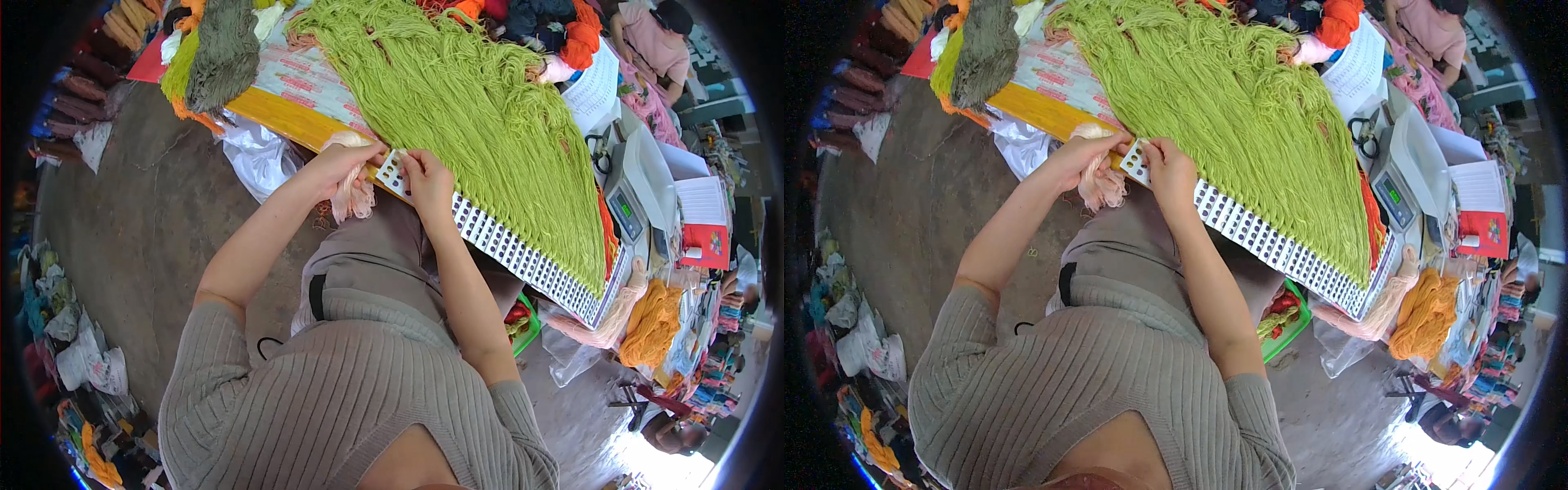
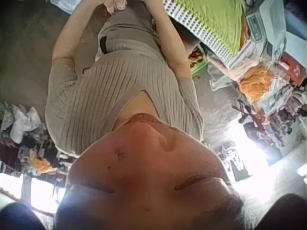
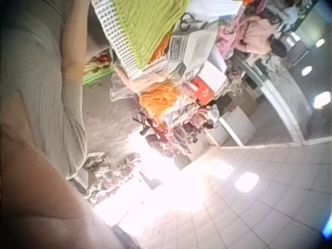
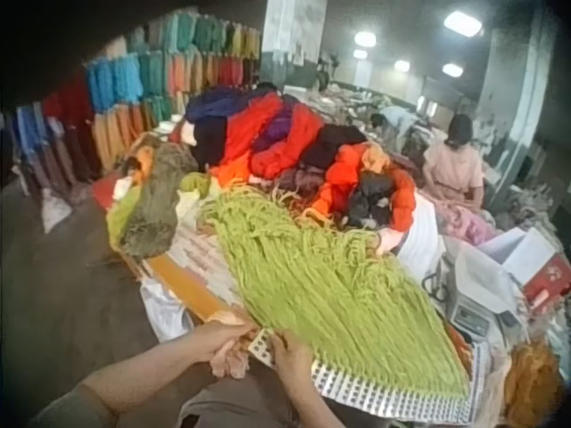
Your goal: Sorting and attaching bunches of colored yarn to a sample board at a factory workstation.
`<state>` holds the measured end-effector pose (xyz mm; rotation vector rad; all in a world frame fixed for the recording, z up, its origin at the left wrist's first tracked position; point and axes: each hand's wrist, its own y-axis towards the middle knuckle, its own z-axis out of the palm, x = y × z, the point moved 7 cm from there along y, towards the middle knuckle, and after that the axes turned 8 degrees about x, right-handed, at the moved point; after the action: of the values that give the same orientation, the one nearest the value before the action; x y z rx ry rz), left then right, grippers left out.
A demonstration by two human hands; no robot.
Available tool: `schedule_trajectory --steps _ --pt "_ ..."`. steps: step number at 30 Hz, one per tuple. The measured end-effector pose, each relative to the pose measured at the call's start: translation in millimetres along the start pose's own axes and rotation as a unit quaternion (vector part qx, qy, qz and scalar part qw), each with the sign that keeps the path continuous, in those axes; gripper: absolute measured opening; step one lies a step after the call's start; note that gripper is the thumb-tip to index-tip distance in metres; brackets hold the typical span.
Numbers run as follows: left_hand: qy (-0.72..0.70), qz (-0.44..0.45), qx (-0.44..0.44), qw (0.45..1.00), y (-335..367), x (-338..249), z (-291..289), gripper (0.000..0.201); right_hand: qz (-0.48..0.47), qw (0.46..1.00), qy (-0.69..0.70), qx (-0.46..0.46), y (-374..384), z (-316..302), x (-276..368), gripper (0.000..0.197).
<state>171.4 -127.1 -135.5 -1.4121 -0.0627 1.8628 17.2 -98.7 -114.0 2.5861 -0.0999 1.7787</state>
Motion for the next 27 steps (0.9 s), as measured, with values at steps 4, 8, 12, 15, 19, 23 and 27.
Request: schedule_trajectory --steps 4,8,12,15,19,23,27 --pt "0.194 0.060 0.022 0.979 16 -4 4 0.018 -0.013 1.000 -0.011 -0.005 0 3 0 0.017" --pt "0.282 0.102 -0.044 0.953 13 -18 8 0.011 -0.043 0.997 -0.056 -0.020 -3 1 4 0.015" --pt "0.290 0.097 -0.062 0.950 16 -15 5 0.011 -0.071 0.993 -0.090 -0.030 -6 -1 10 0.014" --pt "0.155 0.052 -0.042 0.986 20 -8 2 0.012 -0.114 0.984 -0.134 -0.029 -7 0 14 0.015" --pt "0.100 -0.020 -0.043 0.994 21 -7 -1 0.010 -0.120 0.985 -0.127 -0.007 -5 2 13 0.015" --pt "0.137 -0.046 -0.005 0.990 22 -15 2 0.012 0.035 0.993 0.046 0.101 12 5 4 0.016" --pt "0.173 -0.060 0.018 0.983 30 -15 3 0.013 0.079 0.985 0.012 0.150 19 8 -9 0.021"
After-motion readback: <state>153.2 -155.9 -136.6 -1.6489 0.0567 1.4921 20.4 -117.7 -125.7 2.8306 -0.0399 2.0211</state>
